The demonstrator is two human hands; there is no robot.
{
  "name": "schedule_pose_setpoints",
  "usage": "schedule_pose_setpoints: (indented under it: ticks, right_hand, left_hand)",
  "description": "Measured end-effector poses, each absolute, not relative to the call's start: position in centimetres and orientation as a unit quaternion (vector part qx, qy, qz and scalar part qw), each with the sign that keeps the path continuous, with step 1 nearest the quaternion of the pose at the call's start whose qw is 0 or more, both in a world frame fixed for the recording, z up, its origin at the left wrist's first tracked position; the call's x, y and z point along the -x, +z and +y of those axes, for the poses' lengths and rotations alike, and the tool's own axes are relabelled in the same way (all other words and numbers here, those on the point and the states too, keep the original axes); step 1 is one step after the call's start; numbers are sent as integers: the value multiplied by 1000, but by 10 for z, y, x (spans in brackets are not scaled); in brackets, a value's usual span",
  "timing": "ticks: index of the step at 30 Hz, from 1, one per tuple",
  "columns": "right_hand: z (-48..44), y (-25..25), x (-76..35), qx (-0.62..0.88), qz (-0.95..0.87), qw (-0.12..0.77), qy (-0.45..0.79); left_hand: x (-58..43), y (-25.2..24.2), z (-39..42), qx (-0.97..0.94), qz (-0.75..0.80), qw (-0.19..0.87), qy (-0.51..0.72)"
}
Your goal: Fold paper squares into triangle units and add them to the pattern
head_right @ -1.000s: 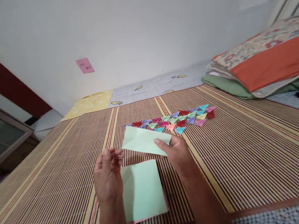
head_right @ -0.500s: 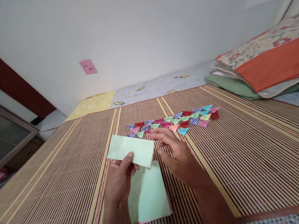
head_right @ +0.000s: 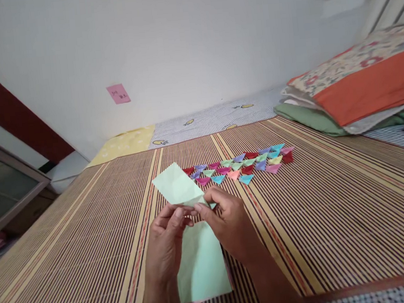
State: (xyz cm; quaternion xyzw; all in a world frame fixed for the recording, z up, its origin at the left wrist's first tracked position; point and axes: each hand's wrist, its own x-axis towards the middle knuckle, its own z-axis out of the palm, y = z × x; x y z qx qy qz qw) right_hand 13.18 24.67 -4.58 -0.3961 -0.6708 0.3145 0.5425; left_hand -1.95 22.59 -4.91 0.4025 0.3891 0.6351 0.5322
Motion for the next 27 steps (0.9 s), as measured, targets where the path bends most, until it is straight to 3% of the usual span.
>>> schedule_pose_setpoints:
  ticks: [11,21,27]
  right_hand:
    - [246,-42,-130,389,-701,535,266]
    - [250,-53,-127,378,-738,549,99]
    - [244,-45,-127,368,-730,552,164]
  left_hand:
    - [16,-58,225,-388,416,506,648]
    - [4,-41,226,-230,330,612,681]
    - [8,-42,225,-299,358,585,663]
